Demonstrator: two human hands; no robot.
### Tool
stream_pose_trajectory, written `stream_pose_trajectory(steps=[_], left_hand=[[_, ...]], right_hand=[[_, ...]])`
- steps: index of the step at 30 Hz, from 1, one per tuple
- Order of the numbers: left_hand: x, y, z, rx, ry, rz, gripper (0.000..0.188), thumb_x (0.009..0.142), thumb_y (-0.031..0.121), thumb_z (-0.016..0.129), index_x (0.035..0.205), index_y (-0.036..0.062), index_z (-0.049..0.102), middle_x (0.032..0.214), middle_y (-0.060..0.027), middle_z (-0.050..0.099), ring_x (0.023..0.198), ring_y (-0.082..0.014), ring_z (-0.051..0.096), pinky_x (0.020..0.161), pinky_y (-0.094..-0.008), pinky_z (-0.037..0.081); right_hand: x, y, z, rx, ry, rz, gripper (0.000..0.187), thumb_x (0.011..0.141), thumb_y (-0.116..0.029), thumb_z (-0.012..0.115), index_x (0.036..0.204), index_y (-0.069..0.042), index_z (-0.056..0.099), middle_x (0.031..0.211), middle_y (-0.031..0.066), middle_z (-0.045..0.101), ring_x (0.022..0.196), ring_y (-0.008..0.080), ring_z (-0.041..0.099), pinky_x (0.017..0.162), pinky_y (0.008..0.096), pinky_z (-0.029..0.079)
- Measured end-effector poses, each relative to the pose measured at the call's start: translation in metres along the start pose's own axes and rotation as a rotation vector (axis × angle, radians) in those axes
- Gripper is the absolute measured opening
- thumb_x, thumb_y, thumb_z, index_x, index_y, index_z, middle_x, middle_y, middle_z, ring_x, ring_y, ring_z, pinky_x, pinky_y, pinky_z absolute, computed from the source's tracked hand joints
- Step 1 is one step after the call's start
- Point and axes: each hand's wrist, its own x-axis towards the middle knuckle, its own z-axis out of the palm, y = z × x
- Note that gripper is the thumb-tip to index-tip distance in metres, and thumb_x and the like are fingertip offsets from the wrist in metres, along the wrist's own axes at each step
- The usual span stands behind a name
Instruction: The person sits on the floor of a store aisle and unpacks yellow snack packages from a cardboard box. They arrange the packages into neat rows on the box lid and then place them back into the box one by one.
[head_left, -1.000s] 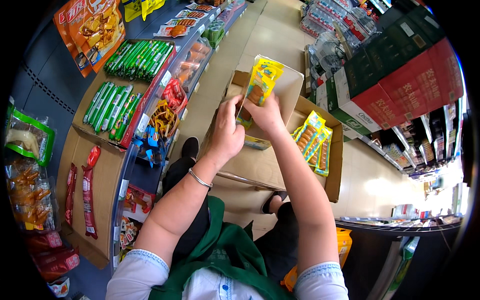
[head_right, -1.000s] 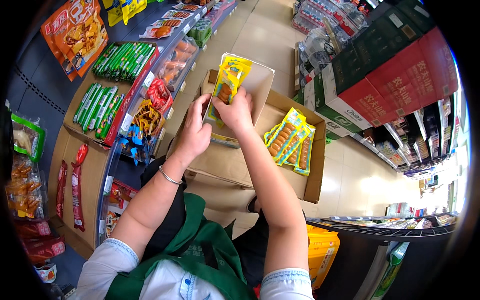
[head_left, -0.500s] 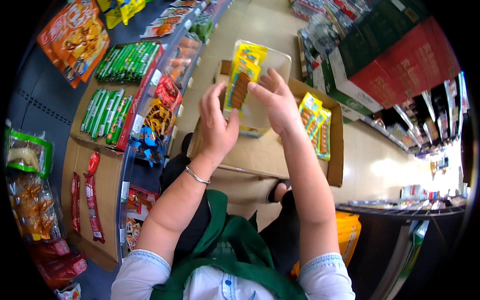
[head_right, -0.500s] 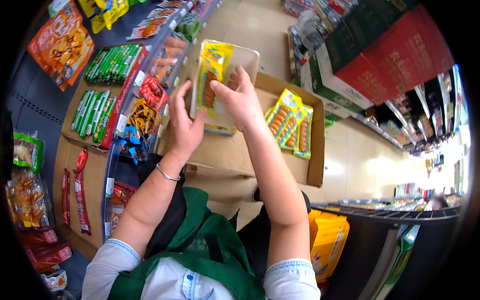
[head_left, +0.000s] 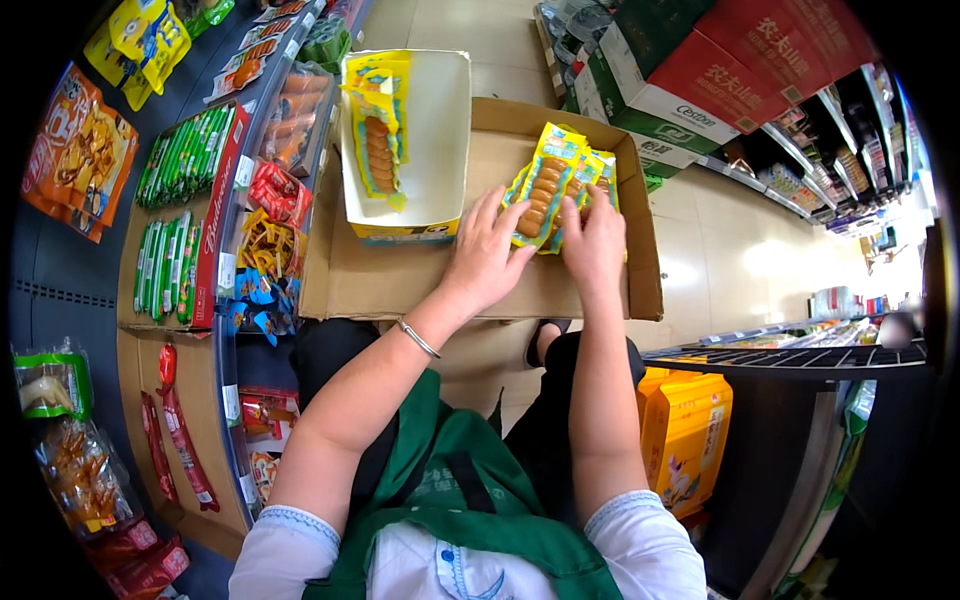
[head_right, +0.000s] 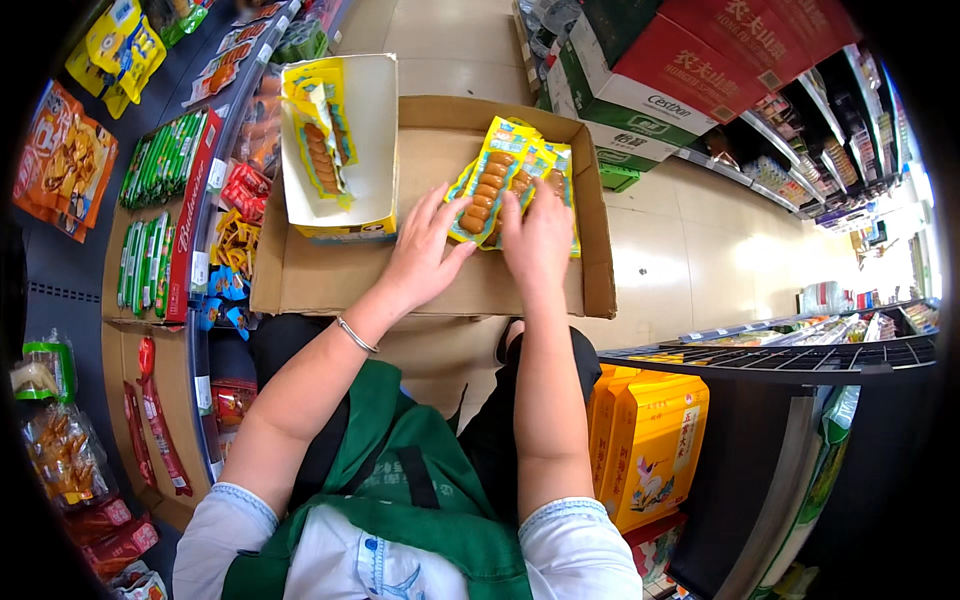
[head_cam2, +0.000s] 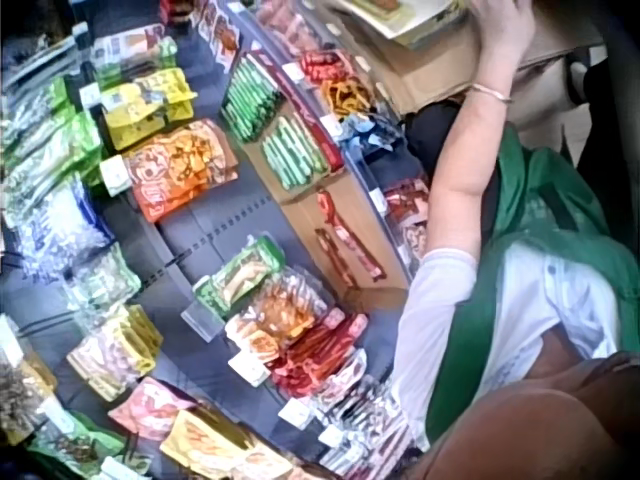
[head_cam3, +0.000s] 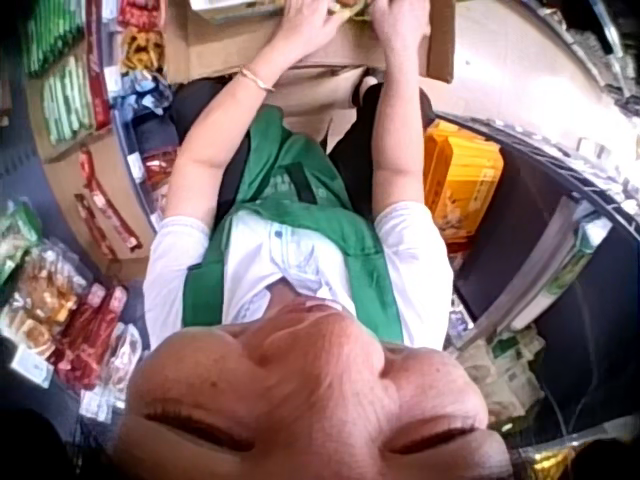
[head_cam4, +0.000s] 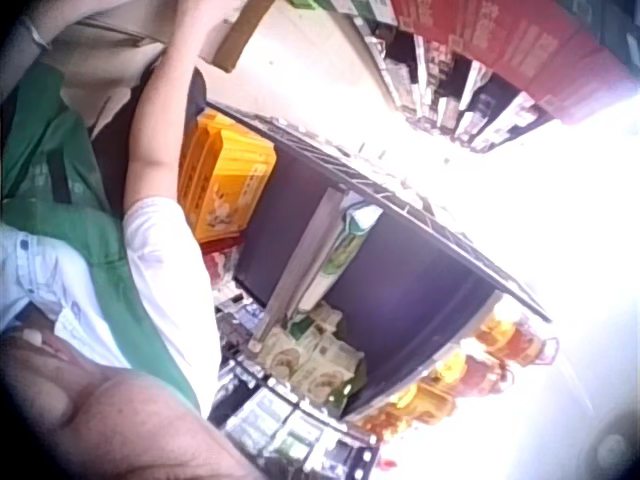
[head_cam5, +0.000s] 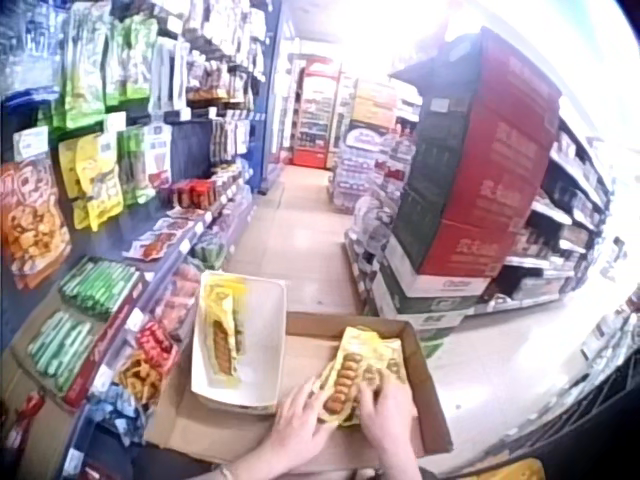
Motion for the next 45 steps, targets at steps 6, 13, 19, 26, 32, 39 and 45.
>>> stream_pose_trajectory(steps=[6,13,19,26,32,39,45], left_hand=[[-0.006,-0.002,0.001,-0.158,-0.089,-0.068,0.054,0.075,0.015,0.069,0.123,0.0072,0.045,0.132,-0.0170,0.041,0.119,-0.0357,0.042,0.100,-0.0425,0.035],[-0.017,-0.003,-0.013,-0.305,-0.113,-0.013,0.045,0.082,0.013,0.063,0.124,0.0053,0.047,0.130,-0.0143,0.045,0.121,-0.0289,0.042,0.102,-0.0368,0.034],[-0.025,0.018,-0.003,-1.094,-0.041,-0.272,0.059,0.093,0.015,0.050,0.141,0.0019,0.019,0.135,-0.0145,0.038,0.124,-0.0219,0.040,0.104,-0.0371,0.033],[-0.027,0.015,-0.002,-1.338,-0.121,-0.497,0.041,0.090,0.005,0.051,0.129,0.0025,0.035,0.127,-0.0093,0.047,0.116,-0.0166,0.048,0.096,-0.0336,0.042],[-0.028,0.005,-0.013,-1.323,-0.176,-0.616,0.034,0.090,0.008,0.050,0.122,0.0047,0.039,0.108,-0.0115,0.058,0.097,-0.0220,0.060,0.084,-0.0338,0.049],[-0.027,0.003,-0.011,-1.438,-0.167,-0.666,0.044,0.099,0.037,0.034,0.128,0.0043,0.037,0.114,-0.0107,0.056,0.102,-0.0194,0.058,0.087,-0.0336,0.048],[-0.024,0.010,-0.019,-1.467,-0.216,-0.623,0.047,0.098,0.035,0.037,0.132,0.0024,0.033,0.127,-0.0099,0.048,0.118,-0.0175,0.047,0.099,-0.0348,0.040]], right_hand=[[-0.010,-0.016,0.007,0.348,-0.016,0.047,0.081,0.069,-0.018,0.076,0.135,-0.001,0.031,0.106,0.0200,0.052,0.095,0.0315,0.050,0.083,0.0402,0.043],[-0.011,-0.004,0.003,1.065,-0.212,0.356,0.093,0.072,0.003,0.069,0.143,-0.004,0.009,0.110,0.0168,0.051,0.088,0.0162,0.059,0.075,0.0288,0.051],[-0.022,-0.014,-0.021,1.411,-0.246,0.315,0.091,0.074,0.009,0.063,0.144,-0.003,0.006,0.117,0.0180,0.050,0.104,0.0212,0.056,0.087,0.0323,0.048],[-0.037,-0.010,-0.018,1.414,-0.415,0.470,0.053,0.084,-0.003,0.062,0.131,0.002,0.039,0.114,0.0113,0.057,0.099,0.0136,0.057,0.084,0.0276,0.048],[-0.024,0.008,-0.029,1.498,-0.294,0.514,0.031,0.090,-0.008,0.053,0.120,0.001,0.050,0.105,0.0067,0.061,0.093,0.0116,0.060,0.080,0.0269,0.050],[-0.029,-0.002,-0.036,1.530,-0.406,0.505,0.037,0.087,-0.006,0.057,0.122,0.001,0.048,0.110,0.0075,0.060,0.098,0.0136,0.059,0.084,0.0278,0.049],[-0.045,-0.022,-0.014,1.340,-0.430,0.310,0.048,0.081,0.001,0.064,0.125,0.003,0.045,0.105,0.0059,0.060,0.093,0.0101,0.057,0.082,0.0247,0.048]])
